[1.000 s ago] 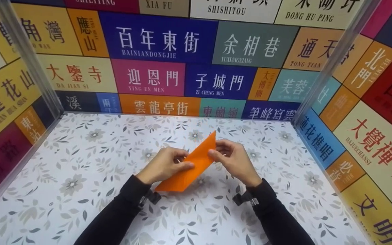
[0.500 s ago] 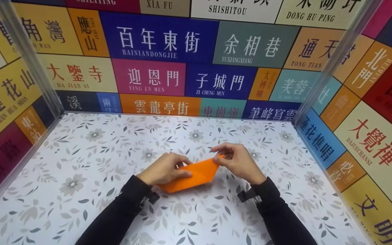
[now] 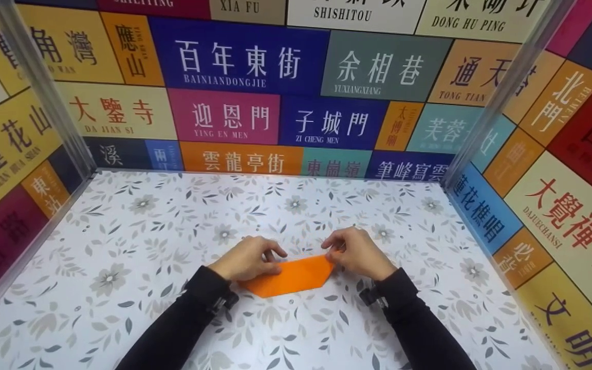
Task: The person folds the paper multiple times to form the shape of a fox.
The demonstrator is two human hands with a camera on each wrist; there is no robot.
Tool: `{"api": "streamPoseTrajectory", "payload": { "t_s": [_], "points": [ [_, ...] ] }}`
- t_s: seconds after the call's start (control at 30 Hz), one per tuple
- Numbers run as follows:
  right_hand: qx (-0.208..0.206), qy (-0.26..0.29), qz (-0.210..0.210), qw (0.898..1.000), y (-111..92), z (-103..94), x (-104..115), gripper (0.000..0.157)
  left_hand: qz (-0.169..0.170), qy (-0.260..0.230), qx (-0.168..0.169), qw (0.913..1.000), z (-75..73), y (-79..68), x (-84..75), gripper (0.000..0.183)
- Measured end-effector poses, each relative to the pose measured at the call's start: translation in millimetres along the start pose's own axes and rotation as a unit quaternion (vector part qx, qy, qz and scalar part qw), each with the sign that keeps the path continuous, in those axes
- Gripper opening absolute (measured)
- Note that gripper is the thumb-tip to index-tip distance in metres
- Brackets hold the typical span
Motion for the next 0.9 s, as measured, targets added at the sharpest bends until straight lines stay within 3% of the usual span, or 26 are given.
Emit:
{"api": "streamPoseTrajectory", "payload": {
  "t_s": [0.2, 0.43, 0.73, 0.9],
  "points": [
    [0.005, -0.017, 0.026, 1.0, 0, 8.0, -11, 0.016, -0.017, 0.037, -0.034, 0.9986, 0.5, 0.8, 4.4, 0.027],
    [0.011, -0.049, 0.017, 0.999, 1, 15.0, -15, 0.012, -0.001, 0.069, -0.077, 0.9947, -3.4, 0.9, -1.1, 0.024],
    [-0.007, -0.07, 0.028, 0.997, 0, 14.8, -18, 0.011, -0.011, 0.088, -0.097, 0.9913, -7.9, -1.4, -7.1, 0.016],
    [-0.014, -0.07, 0.023, 0.997, 0, 17.8, -15, 0.008, 0.017, 0.111, -0.104, 0.9882, -12.9, -9.9, -22.5, 0.02]
  ]
}}
Point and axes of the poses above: each hand's wrist, its own y-axis towards the middle knuckle, its own z-axis out of the palm, x = y × z, the point moved 10 cm from there along y, towards the middle knuckle, and after that the axes turned 7 degrees about y, right-handed, at the moved point
